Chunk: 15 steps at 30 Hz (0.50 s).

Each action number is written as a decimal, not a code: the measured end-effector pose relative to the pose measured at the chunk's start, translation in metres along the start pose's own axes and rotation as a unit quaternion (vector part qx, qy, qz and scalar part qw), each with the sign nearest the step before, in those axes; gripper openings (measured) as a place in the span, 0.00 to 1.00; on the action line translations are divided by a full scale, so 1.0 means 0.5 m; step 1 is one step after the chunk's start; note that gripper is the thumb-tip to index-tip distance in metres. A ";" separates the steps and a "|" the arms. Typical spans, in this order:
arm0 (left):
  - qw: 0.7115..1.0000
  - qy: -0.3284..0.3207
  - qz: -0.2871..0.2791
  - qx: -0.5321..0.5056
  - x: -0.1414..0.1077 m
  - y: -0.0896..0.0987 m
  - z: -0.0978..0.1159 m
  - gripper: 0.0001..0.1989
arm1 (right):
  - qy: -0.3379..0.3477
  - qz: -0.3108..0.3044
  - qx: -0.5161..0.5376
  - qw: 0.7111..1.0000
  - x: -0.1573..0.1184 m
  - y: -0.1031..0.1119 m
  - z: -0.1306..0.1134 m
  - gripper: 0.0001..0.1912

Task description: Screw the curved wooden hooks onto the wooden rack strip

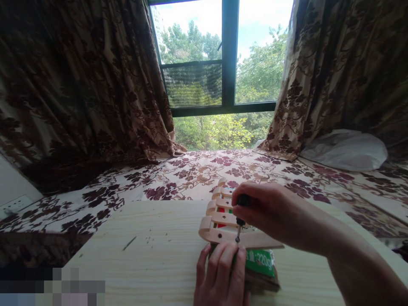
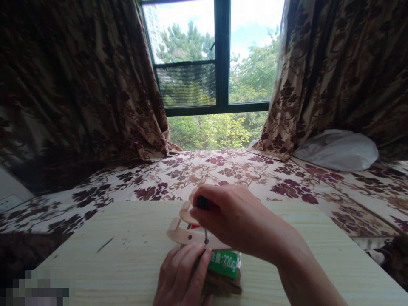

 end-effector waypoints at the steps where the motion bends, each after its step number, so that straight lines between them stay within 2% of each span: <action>1: 1.000 -0.002 -0.003 0.002 0.000 0.000 0.000 0.19 | -0.007 0.005 -0.002 1.000 0.002 -0.001 0.003 0.08; 6: 0.999 -0.024 -0.022 0.011 -0.001 -0.001 -0.002 0.18 | -0.049 0.037 -0.036 0.997 0.014 -0.004 0.018 0.13; 10: 1.000 0.003 0.005 0.003 0.002 -0.001 -0.003 0.18 | -0.026 0.035 -0.028 0.999 0.008 -0.001 0.010 0.08; 12: 1.000 -0.003 0.000 0.005 0.004 -0.003 -0.001 0.18 | -0.009 0.024 -0.004 1.000 0.003 -0.001 0.004 0.06; 15: 1.000 -0.008 -0.003 0.008 0.003 -0.003 0.000 0.18 | -0.008 0.022 0.008 1.000 0.004 -0.003 0.003 0.08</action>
Point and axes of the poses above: each hand's wrist, its own x-axis towards the middle knuckle, its own y-axis out of the back of the hand, z = x × y, the point moved 3 cm from there along x, towards the middle knuckle, and after that the axes turned 5 degrees about z, right-handed, at the moved point
